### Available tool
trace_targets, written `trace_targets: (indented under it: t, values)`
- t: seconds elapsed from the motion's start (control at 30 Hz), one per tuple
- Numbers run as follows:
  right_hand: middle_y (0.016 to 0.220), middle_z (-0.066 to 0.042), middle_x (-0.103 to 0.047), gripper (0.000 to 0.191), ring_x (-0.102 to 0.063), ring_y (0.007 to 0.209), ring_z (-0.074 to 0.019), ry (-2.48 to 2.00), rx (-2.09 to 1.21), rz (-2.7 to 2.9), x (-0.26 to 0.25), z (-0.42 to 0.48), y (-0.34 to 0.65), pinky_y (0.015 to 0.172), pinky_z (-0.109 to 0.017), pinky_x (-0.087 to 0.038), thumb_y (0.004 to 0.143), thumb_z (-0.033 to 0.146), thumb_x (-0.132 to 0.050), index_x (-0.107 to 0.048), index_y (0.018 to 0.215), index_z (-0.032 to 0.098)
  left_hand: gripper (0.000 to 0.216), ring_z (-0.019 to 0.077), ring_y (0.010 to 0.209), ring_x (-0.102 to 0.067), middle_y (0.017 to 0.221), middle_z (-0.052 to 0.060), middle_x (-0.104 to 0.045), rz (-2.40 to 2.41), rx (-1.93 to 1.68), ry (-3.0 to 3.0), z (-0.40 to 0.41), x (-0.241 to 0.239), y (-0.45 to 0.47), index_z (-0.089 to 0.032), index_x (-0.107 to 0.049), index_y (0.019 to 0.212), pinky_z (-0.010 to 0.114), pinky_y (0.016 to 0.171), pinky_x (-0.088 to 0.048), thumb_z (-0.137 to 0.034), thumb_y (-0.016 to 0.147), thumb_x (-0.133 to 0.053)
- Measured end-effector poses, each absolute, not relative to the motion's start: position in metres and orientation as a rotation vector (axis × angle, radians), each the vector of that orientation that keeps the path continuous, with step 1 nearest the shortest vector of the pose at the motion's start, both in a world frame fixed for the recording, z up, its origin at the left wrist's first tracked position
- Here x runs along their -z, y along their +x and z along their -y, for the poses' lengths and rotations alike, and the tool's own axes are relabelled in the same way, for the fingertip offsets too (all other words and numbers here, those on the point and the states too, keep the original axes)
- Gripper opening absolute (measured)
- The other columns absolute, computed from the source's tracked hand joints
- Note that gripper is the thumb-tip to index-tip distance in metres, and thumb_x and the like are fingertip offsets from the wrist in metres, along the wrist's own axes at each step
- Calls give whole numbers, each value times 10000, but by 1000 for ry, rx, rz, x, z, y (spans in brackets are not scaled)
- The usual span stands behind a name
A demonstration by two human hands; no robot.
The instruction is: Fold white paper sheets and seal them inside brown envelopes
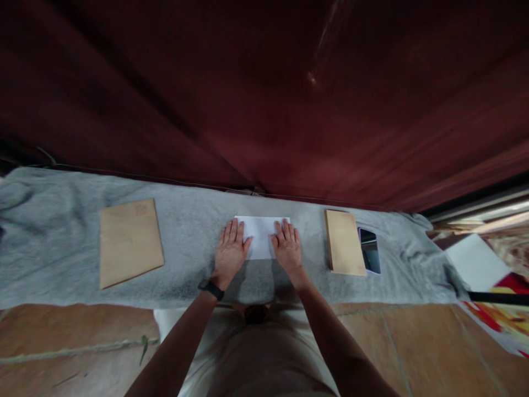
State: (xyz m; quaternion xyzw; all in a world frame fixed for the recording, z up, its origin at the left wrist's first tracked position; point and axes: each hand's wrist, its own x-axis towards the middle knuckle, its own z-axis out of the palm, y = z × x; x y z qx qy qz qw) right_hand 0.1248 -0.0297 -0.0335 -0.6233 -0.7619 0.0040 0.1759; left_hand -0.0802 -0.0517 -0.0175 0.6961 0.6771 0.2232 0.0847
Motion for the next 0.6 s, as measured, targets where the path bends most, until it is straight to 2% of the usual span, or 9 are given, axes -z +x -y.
trace_targets:
  t: [0.3, 0.47, 0.6]
  values:
    - [1665, -179, -374, 549, -399, 1515, -324, -1840, 3, 2144, 33, 38, 131, 1244, -552, -271, 1098, 366, -392, -415, 1603, 151, 634, 377, 1593, -228, 1667, 200, -368, -2042, -694, 2034, 54, 16, -85, -91, -431, 1570, 608, 1282, -182, -433, 1037, -407]
    - [1656, -186, -388, 553, -410, 1507, -327, -1830, 23, 2131, 37, 36, 130, 1239, -553, -277, 1096, 375, -394, -424, 1598, 145, 620, 337, 1566, -318, 1640, 170, -430, -2030, -712, 2051, 54, 15, -88, -138, -450, 1563, 566, 1286, -212, -460, 1034, -412]
    - [1632, -198, -428, 545, -426, 1493, -333, -1792, 61, 2080, 42, 37, 130, 1228, -571, -281, 1096, 376, -390, -443, 1584, 138, 619, 326, 1550, -355, 1625, 182, -451, -2013, -752, 2043, 52, 18, -91, -126, -453, 1554, 544, 1289, -214, -447, 1025, -433]
